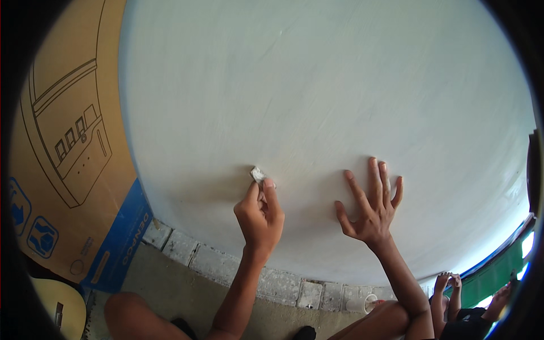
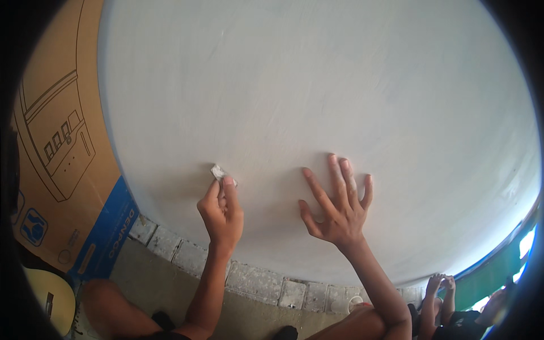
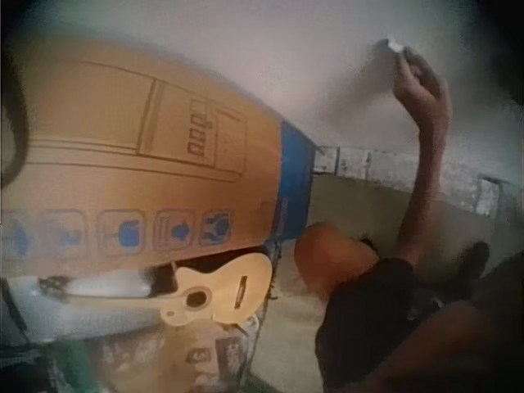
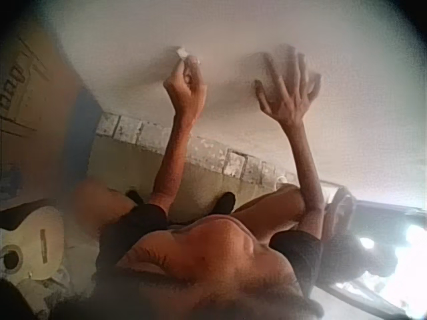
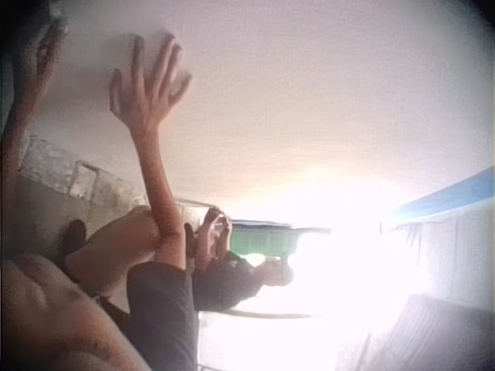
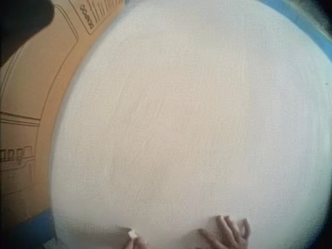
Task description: Sanding and smoothing a white wall using sandpaper.
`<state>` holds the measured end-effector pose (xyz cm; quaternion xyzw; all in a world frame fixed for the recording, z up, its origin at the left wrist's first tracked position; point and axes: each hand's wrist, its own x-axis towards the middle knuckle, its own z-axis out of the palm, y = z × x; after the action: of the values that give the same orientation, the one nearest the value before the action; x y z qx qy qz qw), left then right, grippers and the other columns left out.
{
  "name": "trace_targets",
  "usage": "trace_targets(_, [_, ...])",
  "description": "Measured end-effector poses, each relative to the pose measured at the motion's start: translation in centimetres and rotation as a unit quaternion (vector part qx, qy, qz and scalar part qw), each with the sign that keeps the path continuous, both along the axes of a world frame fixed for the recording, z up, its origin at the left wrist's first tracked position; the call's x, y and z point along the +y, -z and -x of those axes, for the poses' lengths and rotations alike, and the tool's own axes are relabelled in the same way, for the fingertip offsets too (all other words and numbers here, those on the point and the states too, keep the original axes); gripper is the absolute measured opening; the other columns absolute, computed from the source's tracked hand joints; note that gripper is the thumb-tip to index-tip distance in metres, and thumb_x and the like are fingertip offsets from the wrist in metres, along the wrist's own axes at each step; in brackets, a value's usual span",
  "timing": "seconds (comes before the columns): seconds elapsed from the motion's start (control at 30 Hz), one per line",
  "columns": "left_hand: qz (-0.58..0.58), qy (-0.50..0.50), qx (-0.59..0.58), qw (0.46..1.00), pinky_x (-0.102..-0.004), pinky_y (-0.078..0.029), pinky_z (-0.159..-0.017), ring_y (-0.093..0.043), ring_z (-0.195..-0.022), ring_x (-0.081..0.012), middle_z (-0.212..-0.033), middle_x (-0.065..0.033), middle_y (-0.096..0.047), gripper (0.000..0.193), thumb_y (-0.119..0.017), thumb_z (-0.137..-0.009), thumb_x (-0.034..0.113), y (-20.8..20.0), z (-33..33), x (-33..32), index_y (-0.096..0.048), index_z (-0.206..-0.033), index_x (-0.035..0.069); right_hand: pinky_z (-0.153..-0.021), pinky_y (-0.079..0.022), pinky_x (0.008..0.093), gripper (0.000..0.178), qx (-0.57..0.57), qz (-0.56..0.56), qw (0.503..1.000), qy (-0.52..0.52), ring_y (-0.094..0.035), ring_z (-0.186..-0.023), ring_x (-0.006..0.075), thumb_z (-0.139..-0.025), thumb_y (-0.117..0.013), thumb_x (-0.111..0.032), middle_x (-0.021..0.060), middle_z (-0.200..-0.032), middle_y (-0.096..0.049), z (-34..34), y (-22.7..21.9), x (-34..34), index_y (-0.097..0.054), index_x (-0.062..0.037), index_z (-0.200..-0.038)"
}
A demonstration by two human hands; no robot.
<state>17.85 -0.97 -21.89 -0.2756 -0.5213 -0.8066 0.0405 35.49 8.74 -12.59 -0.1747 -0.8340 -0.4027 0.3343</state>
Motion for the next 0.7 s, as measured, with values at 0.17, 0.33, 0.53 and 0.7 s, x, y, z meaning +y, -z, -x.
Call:
trace_targets(0.17, [0.006, 0.089, 0.090, 0.992, -0.0260, -0.029, -0.039, -0.044, -0.044, -0.0029, -0.054, 0.0028, -0.049, 0.023, -0.057, -0.104, 0.014, -0.5, -3.0, 0.3, -0.065, -0.090, -0.003, -0.126, 0.000, 0.0526, 0.059, 0.041, -0.005, 0.999, 0.005, -0.033, -0.152, 0.0304, -0.088, -0.061, -0.049, 0.0194, -0.159, -0.042, 0.7, -0.9, 0.0, -0.060, -0.0306, -0.144])
trace_targets(0.33, [0.032, 0.048, 0.004, 0.998, -0.0248, -0.031, -0.042, -0.045, -0.050, -0.0030, -0.062, 0.0009, -0.055, 0.029, -0.053, -0.106, 0.015, 0.1, -1.2, -0.2, -0.063, -0.088, -0.005, -0.125, 0.000, 0.0537, 0.060, 0.046, -0.003, 0.999, 0.025, -0.031, -0.153, 0.0305, -0.089, -0.059, -0.051, 0.0192, -0.160, -0.041, 1.0, -0.6, 0.0, -0.058, -0.0319, -0.146])
trace_targets(0.53, [0.068, 0.089, 0.028, 0.993, -0.0257, -0.041, -0.050, -0.053, -0.058, -0.0058, -0.068, -0.0031, -0.062, 0.028, -0.053, -0.106, 0.015, 0.0, -2.8, -0.2, -0.064, -0.093, -0.007, -0.125, -0.003, 0.0554, 0.060, 0.040, -0.006, 0.999, 0.021, -0.034, -0.151, 0.0300, -0.090, -0.058, -0.052, 0.0155, -0.160, -0.041, 1.2, -0.6, -0.1, -0.055, -0.0358, -0.148])
trace_targets(0.7, [0.057, 0.120, 0.060, 0.989, -0.0263, -0.043, -0.051, -0.055, -0.058, -0.0061, -0.070, -0.0043, -0.064, 0.031, -0.053, -0.107, 0.020, -0.7, -4.4, 0.0, -0.065, -0.095, -0.006, -0.125, -0.002, 0.0548, 0.061, 0.053, 0.000, 0.999, 0.005, -0.035, -0.151, 0.0290, -0.089, -0.060, -0.050, 0.0146, -0.160, -0.042, 1.0, -0.4, -0.1, -0.056, -0.0361, -0.147])
